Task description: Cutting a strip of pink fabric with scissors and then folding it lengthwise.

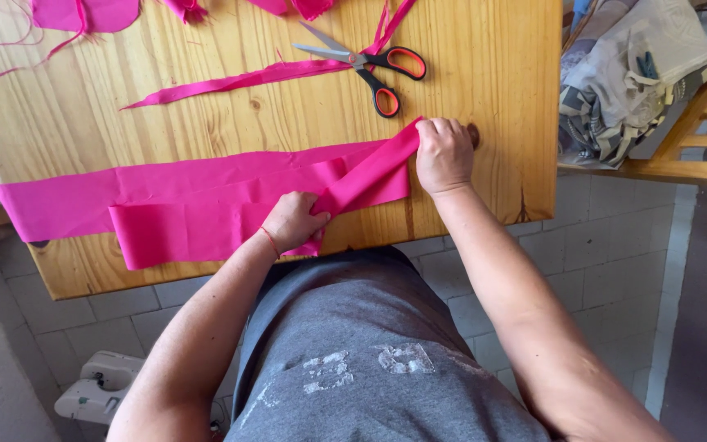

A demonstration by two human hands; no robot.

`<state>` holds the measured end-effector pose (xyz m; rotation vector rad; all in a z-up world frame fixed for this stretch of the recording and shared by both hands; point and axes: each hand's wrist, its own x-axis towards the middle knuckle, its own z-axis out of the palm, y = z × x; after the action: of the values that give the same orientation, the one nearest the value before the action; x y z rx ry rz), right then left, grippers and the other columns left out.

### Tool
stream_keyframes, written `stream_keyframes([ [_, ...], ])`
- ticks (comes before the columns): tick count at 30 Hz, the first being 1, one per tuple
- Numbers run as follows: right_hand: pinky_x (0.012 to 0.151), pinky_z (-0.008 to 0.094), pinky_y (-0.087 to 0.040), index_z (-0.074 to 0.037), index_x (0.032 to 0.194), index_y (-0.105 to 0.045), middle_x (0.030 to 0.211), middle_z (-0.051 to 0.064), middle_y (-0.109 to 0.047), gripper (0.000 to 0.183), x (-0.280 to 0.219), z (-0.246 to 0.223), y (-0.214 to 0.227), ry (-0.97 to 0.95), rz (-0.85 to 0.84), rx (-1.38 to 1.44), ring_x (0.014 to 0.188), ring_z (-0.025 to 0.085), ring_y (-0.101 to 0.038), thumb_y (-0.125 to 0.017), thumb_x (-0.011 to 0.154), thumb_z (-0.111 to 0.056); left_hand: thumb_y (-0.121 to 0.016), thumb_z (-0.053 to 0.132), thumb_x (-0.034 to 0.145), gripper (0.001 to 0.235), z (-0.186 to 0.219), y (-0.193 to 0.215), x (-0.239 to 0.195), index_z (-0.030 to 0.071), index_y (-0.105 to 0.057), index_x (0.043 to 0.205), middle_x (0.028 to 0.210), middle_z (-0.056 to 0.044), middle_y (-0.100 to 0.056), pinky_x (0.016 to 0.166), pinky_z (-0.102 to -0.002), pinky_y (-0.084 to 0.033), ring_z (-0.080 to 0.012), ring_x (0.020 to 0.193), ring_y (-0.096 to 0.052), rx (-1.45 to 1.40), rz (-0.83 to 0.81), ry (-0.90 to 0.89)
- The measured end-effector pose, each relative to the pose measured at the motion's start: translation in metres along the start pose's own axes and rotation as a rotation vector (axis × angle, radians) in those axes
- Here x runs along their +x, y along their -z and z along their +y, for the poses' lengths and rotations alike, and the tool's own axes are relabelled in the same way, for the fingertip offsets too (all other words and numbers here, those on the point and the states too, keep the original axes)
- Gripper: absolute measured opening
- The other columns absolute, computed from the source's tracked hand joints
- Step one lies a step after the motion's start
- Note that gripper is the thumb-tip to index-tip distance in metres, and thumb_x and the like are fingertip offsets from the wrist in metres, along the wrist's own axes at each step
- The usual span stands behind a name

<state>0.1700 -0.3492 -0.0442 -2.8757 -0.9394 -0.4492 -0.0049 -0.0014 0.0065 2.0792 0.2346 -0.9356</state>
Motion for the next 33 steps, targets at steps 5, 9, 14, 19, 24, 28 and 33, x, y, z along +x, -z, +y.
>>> stream_keyframes([
  [5,0.109,0.061,-0.055,-0.012,0.141,-0.084,0.128,0.011,-0.087,0.049,0.025,-0.052,0.073,-0.213,-0.311,-0.091,0.127,0.034,-0.077,-0.084,0.112,-0.052,-0.085,0.045,0.101,0.031,-0.001,-0.002,-0.001,0.017,-0.081,0.087,0.066,0.006,-0.084,0.095,-0.043,-0.069,-0.0268,0.094,-0.090,0.011,0.006,-0.003],
  [9,0.124,0.075,-0.040,0.005,0.162,-0.072,0.160,0.027,-0.076,0.096,0.049,-0.118,0.138,-0.357,-0.504,-0.056,0.161,0.042,-0.060,-0.088,0.103,-0.069,-0.085,0.046,0.102,0.031,0.000,-0.004,-0.002,0.019,-0.082,0.088,0.066,0.007,-0.084,0.096,-0.042,-0.069,-0.0243,0.093,-0.090,0.025,0.017,0.001],
  [14,0.133,0.084,-0.031,-0.002,0.194,-0.015,0.201,0.027,-0.015,0.144,0.016,-0.120,0.116,-0.523,-0.625,0.142,0.186,0.046,-0.015,-0.061,0.099,-0.100,-0.083,0.049,0.101,0.031,0.000,-0.003,-0.003,0.021,-0.083,0.088,0.066,0.008,-0.084,0.096,-0.043,-0.069,-0.0242,0.096,-0.090,0.023,0.000,-0.019],
  [19,0.125,0.081,-0.040,-0.019,0.184,-0.045,0.194,0.013,-0.037,0.105,0.000,-0.090,0.087,-0.537,-0.364,0.079,0.178,0.043,-0.031,-0.073,0.105,-0.083,-0.084,0.048,0.101,0.033,-0.012,-0.012,0.003,0.019,-0.081,0.086,0.065,0.008,-0.083,0.095,-0.044,-0.069,-0.0258,0.095,-0.089,0.036,-0.002,-0.052],
  [24,0.116,0.071,-0.048,-0.036,0.160,-0.065,0.182,0.004,-0.048,0.077,-0.022,-0.056,0.039,-0.524,-0.099,0.010,0.170,0.035,-0.044,-0.073,0.102,-0.086,-0.083,0.049,0.101,0.034,-0.018,-0.016,0.003,0.019,-0.080,0.085,0.065,0.007,-0.083,0.095,-0.045,-0.069,-0.0274,0.094,-0.089,0.034,-0.005,-0.071],
  [28,0.110,0.067,-0.050,-0.040,0.151,-0.069,0.165,-0.001,-0.054,0.072,-0.018,-0.040,0.030,-0.549,-0.053,0.040,0.154,0.033,-0.054,-0.070,0.101,-0.092,-0.083,0.050,0.102,0.037,-0.016,-0.012,0.001,0.016,-0.081,0.088,0.068,0.003,-0.084,0.096,-0.048,-0.069,-0.0316,0.098,-0.089,0.059,-0.004,-0.074],
  [33,0.102,0.061,-0.050,-0.042,0.150,-0.069,0.148,-0.005,-0.056,0.065,-0.011,-0.019,0.025,-0.538,-0.034,0.024,0.135,0.032,-0.060,-0.078,0.102,-0.084,-0.083,0.050,0.101,0.034,-0.010,-0.013,0.001,0.021,-0.081,0.083,0.066,0.009,-0.083,0.096,-0.045,-0.069,-0.0248,0.096,-0.089,0.030,0.001,-0.025],
])
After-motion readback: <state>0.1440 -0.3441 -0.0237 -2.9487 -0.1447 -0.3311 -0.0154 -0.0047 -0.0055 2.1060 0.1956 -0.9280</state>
